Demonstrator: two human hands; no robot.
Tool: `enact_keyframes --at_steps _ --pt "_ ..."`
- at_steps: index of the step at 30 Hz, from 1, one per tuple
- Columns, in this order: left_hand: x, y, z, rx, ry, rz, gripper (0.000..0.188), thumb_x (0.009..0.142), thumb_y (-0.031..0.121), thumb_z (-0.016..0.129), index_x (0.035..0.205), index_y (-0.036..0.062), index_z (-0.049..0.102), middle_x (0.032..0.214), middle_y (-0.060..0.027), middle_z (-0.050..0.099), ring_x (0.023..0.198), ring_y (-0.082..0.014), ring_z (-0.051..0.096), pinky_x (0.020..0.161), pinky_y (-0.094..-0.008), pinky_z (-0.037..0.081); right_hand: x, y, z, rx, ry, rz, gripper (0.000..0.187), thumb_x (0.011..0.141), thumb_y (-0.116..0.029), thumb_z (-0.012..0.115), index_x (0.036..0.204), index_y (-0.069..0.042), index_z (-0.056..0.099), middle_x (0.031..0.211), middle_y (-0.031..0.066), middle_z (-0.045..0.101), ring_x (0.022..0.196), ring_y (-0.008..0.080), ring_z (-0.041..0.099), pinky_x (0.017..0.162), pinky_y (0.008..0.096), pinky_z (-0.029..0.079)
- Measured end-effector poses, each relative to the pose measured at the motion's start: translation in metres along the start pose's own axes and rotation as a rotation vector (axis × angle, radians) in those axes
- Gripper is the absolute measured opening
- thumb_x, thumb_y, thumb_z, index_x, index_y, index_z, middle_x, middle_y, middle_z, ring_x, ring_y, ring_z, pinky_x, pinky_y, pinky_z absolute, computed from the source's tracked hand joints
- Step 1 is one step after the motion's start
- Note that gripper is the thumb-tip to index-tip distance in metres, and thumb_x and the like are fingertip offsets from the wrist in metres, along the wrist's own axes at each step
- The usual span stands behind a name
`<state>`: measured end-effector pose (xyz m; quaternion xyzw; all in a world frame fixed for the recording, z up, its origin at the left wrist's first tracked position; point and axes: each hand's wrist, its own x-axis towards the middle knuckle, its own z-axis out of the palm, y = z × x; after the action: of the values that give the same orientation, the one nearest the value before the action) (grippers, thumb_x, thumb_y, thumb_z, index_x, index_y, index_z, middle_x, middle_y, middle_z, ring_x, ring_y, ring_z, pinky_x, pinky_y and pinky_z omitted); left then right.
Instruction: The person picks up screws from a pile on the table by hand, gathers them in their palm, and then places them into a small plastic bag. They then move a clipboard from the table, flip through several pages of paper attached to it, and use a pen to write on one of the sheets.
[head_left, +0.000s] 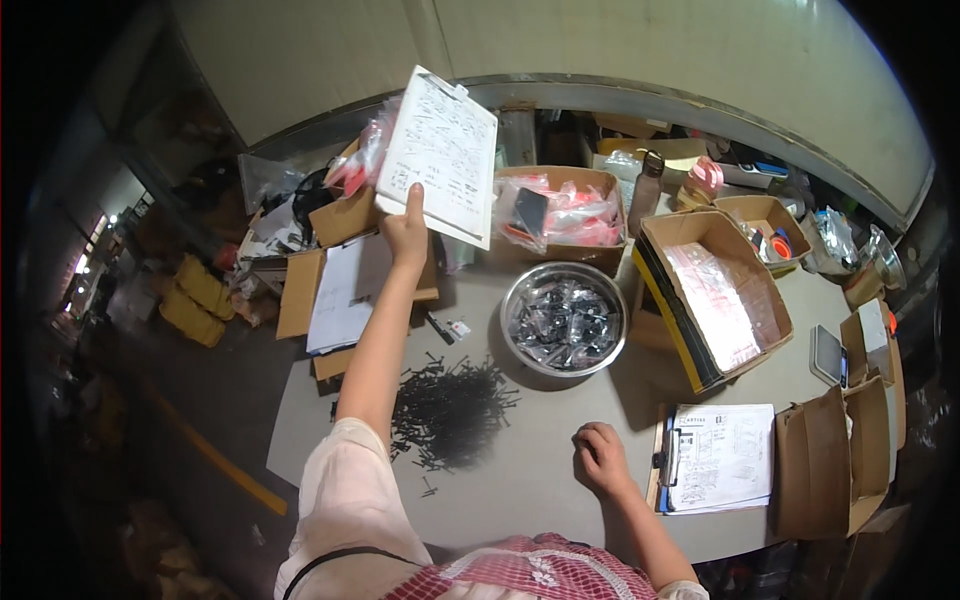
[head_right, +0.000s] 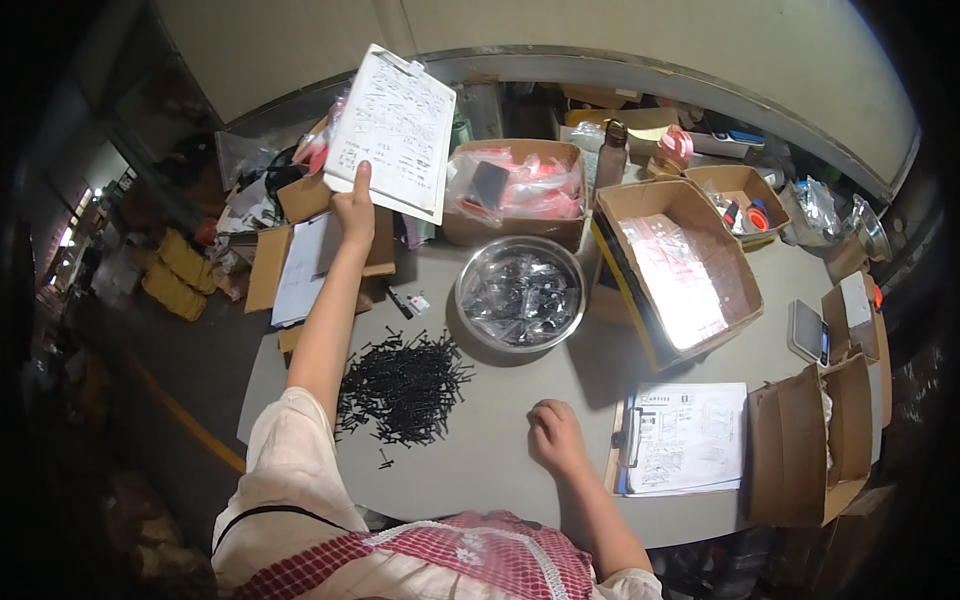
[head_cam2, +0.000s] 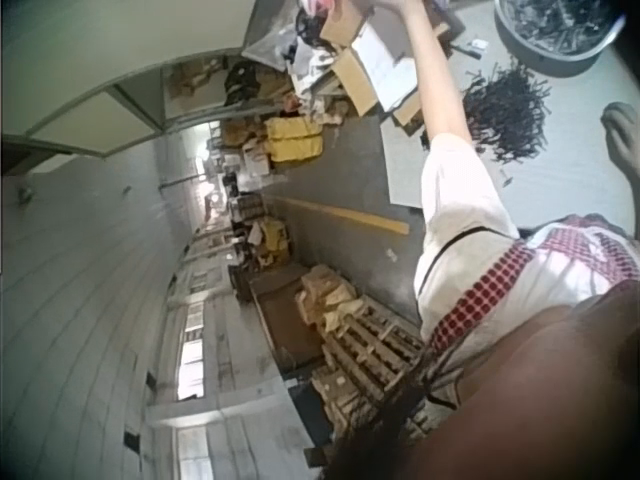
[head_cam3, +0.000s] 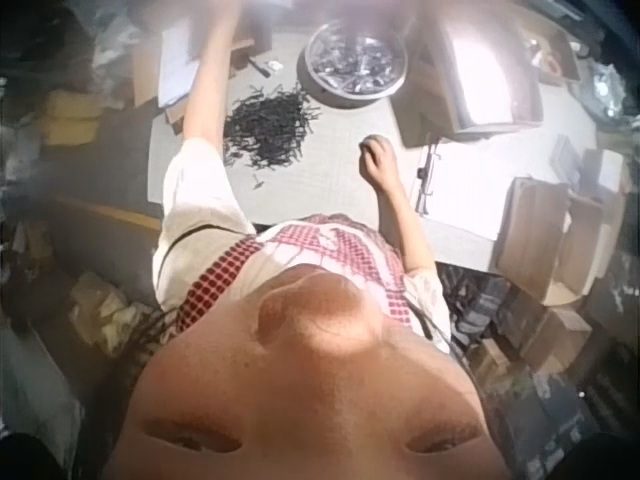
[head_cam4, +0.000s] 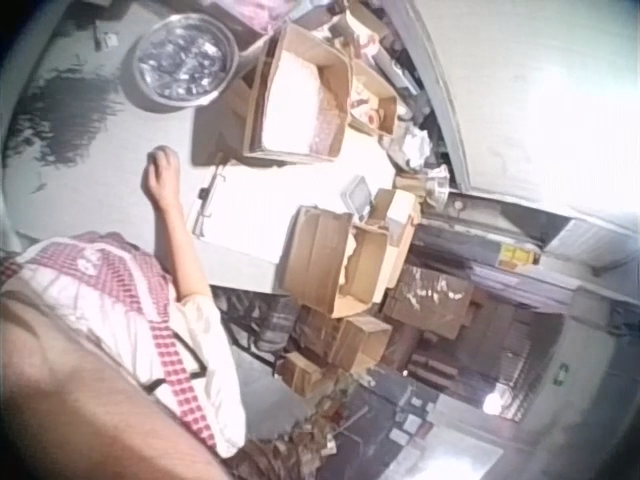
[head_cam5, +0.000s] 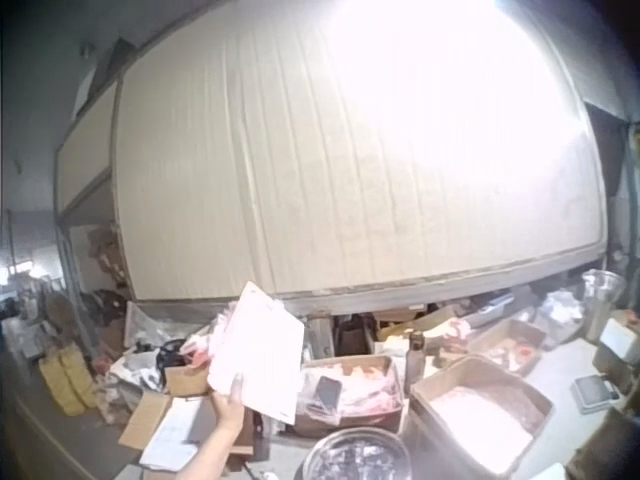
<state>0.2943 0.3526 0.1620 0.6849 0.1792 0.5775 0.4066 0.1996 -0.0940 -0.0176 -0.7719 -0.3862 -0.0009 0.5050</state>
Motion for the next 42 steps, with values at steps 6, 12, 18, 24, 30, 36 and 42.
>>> enact_keyframes --at_steps 6,12,18,24,30,36,42 --pt "-0.038 0.079 -0.068 -0.339 0.099 -0.115 0.049 0.099 0.026 0.064 0.129 -0.0116 0.056 0.128 -0.0130 0.063 0.115 -0.0173 0.058 0.098 -0.0313 0.044 -0.004 0.003 0.000 -0.005 0.035 -0.019 0.012 0.077 -0.002 0.060 0.088 -0.001 0.064 0.096 0.0170 0.064 0.093 0.0375 0.061 0.083 0.0432 0.050" --pt "-0.058 0.099 -0.124 -0.235 0.073 -0.095 0.050 0.101 0.030 0.062 0.127 -0.0122 0.057 0.126 -0.0124 0.065 0.113 -0.0171 0.060 0.096 -0.0296 0.044 -0.006 0.002 0.002 -0.031 -0.004 -0.036 0.013 0.078 -0.002 0.058 0.089 -0.001 0.063 0.097 0.0174 0.063 0.094 0.0382 0.059 0.083 0.0443 0.049" --pt "-0.037 0.058 -0.152 -0.131 0.078 -0.102 0.047 0.100 0.029 0.063 0.121 -0.0126 0.062 0.119 -0.0114 0.068 0.107 -0.0148 0.061 0.092 -0.0288 0.045 -0.007 0.013 0.000 -0.059 -0.050 -0.048 0.017 0.077 -0.003 0.059 0.093 -0.002 0.064 0.103 0.0167 0.063 0.097 0.0381 0.059 0.086 0.0448 0.048" --pt "0.012 0.016 -0.150 -0.515 0.333 -0.327 0.046 0.094 0.020 0.070 0.127 -0.0104 0.058 0.126 -0.0137 0.064 0.110 -0.0216 0.062 0.091 -0.0345 0.048 -0.004 0.007 -0.001 -0.032 -0.068 -0.011 0.019 0.076 -0.001 0.061 0.096 0.000 0.064 0.104 0.0177 0.063 0.099 0.0381 0.059 0.088 0.0440 0.049" --pt "0.090 -0.025 -0.099 -0.744 0.361 -0.428 0.047 0.097 0.034 0.065 0.135 0.0091 0.053 0.124 -0.0066 0.062 0.110 -0.0213 0.060 0.087 -0.0352 0.052 -0.005 0.010 -0.002 -0.046 -0.078 0.020 0.022 0.076 0.000 0.064 0.098 0.000 0.065 0.106 0.0181 0.063 0.100 0.0376 0.061 0.088 0.0427 0.051" --pt "0.110 -0.061 -0.021 -0.898 0.118 -0.490 0.036 0.095 0.022 0.067 0.126 0.0075 0.057 0.106 -0.0109 0.067 0.098 -0.0248 0.065 0.092 -0.0419 0.053 0.000 0.006 -0.001 -0.034 -0.011 0.044 0.016 0.075 -0.001 0.062 0.090 -0.002 0.067 0.100 0.0152 0.066 0.095 0.0353 0.062 0.084 0.0422 0.051" --pt "0.102 -0.109 -0.005 -0.888 -0.014 -0.897 0.037 0.093 0.013 0.067 0.125 0.0015 0.051 0.117 -0.0212 0.059 0.103 -0.0333 0.063 0.083 -0.0390 0.058 0.001 0.008 0.002 -0.035 0.000 0.046 0.015 0.076 -0.004 0.061 0.089 -0.003 0.068 0.099 0.0148 0.067 0.095 0.0351 0.062 0.083 0.0423 0.051"
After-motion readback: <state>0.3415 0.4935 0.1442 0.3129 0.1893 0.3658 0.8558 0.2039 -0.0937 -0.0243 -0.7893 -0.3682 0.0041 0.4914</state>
